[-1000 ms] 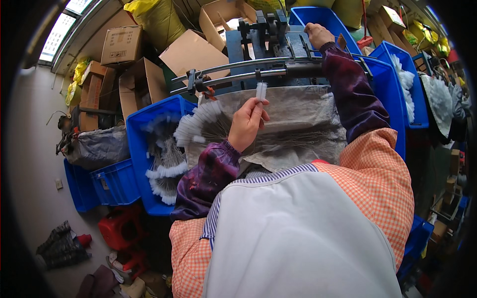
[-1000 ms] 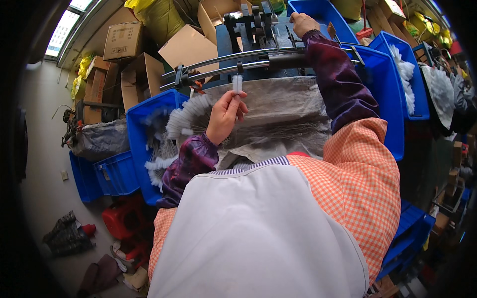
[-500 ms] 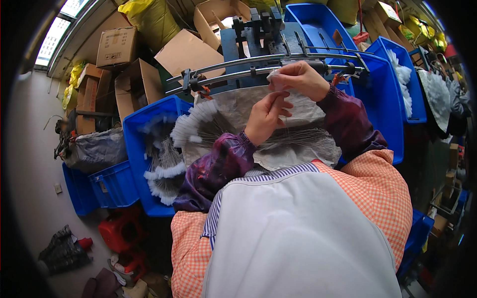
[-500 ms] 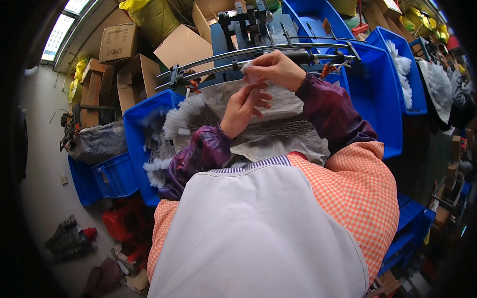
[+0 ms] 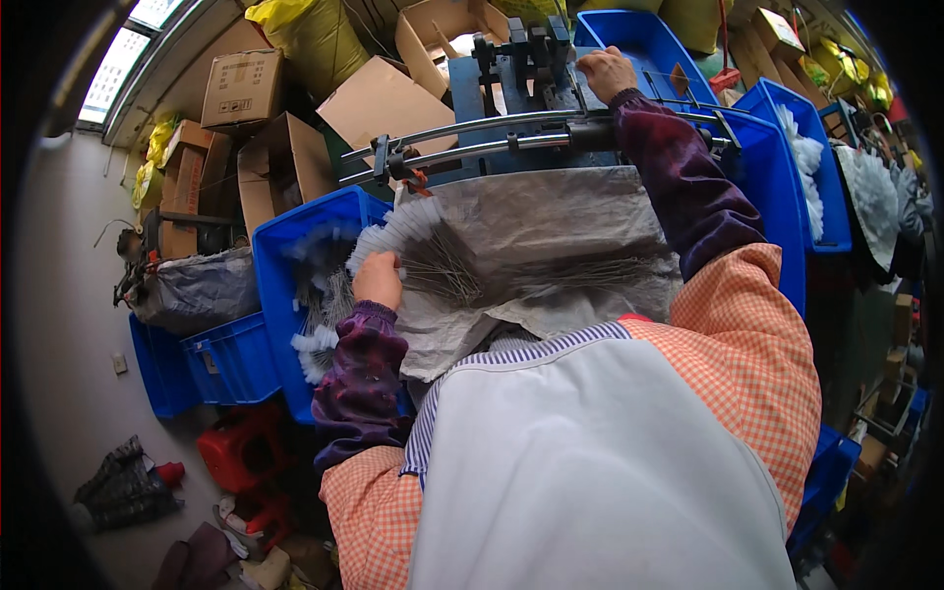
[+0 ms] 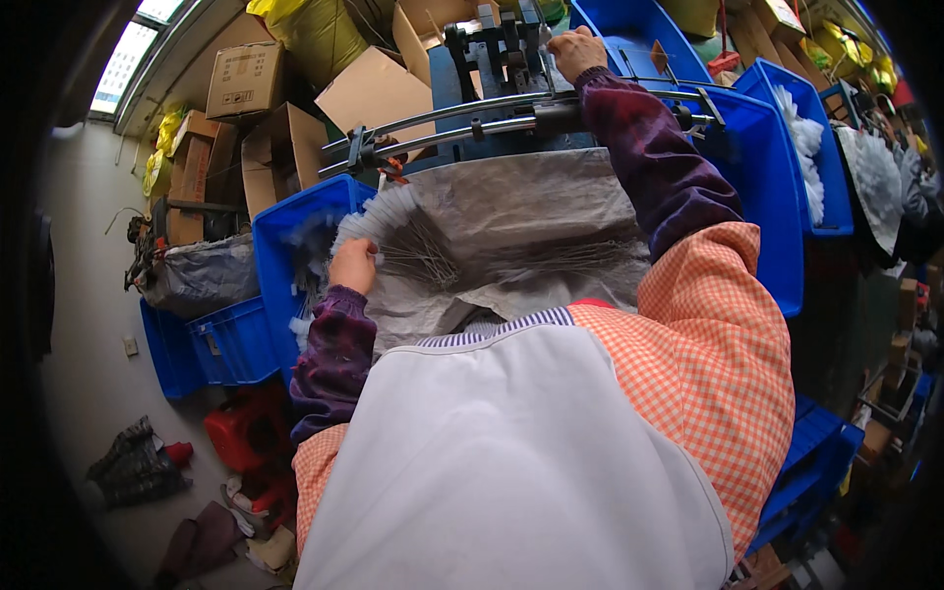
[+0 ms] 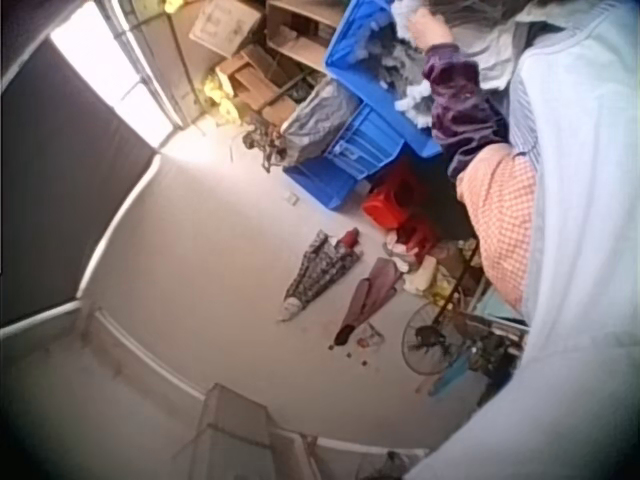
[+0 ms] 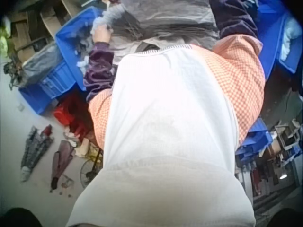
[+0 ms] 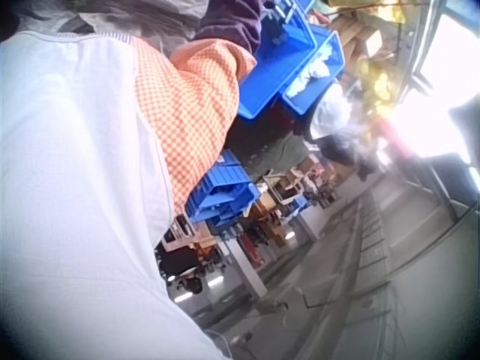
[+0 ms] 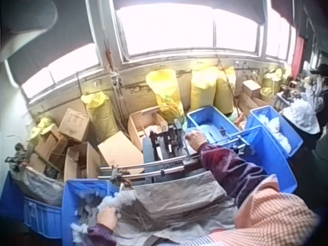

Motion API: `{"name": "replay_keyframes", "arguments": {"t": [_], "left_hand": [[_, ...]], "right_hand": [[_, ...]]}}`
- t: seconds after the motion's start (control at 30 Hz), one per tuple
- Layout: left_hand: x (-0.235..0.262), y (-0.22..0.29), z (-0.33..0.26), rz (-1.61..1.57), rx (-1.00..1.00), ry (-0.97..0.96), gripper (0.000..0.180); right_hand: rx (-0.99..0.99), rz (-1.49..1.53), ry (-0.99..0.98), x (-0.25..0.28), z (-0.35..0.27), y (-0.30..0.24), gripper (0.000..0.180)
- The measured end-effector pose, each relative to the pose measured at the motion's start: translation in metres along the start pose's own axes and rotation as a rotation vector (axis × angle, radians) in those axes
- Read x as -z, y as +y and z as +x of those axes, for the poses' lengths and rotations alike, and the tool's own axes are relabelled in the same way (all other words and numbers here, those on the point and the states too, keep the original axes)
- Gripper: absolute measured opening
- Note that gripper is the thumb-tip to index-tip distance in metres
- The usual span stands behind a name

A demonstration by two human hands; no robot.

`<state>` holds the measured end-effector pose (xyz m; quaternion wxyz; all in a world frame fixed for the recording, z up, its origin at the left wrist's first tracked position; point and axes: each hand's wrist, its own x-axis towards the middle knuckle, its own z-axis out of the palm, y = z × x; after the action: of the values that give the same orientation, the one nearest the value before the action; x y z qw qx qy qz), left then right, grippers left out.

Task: The person assembles or processes small white textile components using an industrial machine.

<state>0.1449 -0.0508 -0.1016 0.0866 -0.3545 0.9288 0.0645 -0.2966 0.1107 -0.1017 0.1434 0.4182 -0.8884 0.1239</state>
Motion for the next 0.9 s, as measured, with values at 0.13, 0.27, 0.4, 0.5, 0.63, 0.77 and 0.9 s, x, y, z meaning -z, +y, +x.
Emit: {"name": "replay_keyframes", "arguments": {"t": [0.13, 0.27, 0.4, 0.5, 0.63, 0.77, 0.9], "left_hand": [[0.02, -0.008, 0.002, -0.421, -0.048, -0.018, 0.013], [0.056, -0.007, -0.005, -0.792, 0.061, -0.038, 0.011], [0.077, -0.014, -0.009, -0.846, 0.07, 0.027, 0.009], [0.087, -0.018, -0.01, -0.862, 0.058, 0.051, 0.009], [0.092, -0.014, -0.01, -0.873, 0.034, 0.028, 0.01], [0.092, -0.012, -0.011, -0.885, 0.029, 0.018, 0.01], [0.091, -0.01, -0.011, -0.883, 0.019, -0.004, 0.01]], "right_hand": [[0.018, 0.028, 0.002, -0.006, 0.001, 0.003, 0.016], [0.006, 0.023, 0.0, -0.008, 0.0, 0.004, 0.016], [-0.002, 0.043, 0.001, -0.007, 0.001, 0.008, 0.015], [-0.017, 0.038, -0.02, -0.002, 0.0, 0.0, 0.016], [-0.072, -0.02, -0.089, -0.004, 0.003, 0.006, 0.016], [-0.025, -0.006, -0.036, -0.004, 0.001, 0.006, 0.016], [0.016, 0.007, -0.009, -0.003, 0.0, 0.006, 0.016]]}}
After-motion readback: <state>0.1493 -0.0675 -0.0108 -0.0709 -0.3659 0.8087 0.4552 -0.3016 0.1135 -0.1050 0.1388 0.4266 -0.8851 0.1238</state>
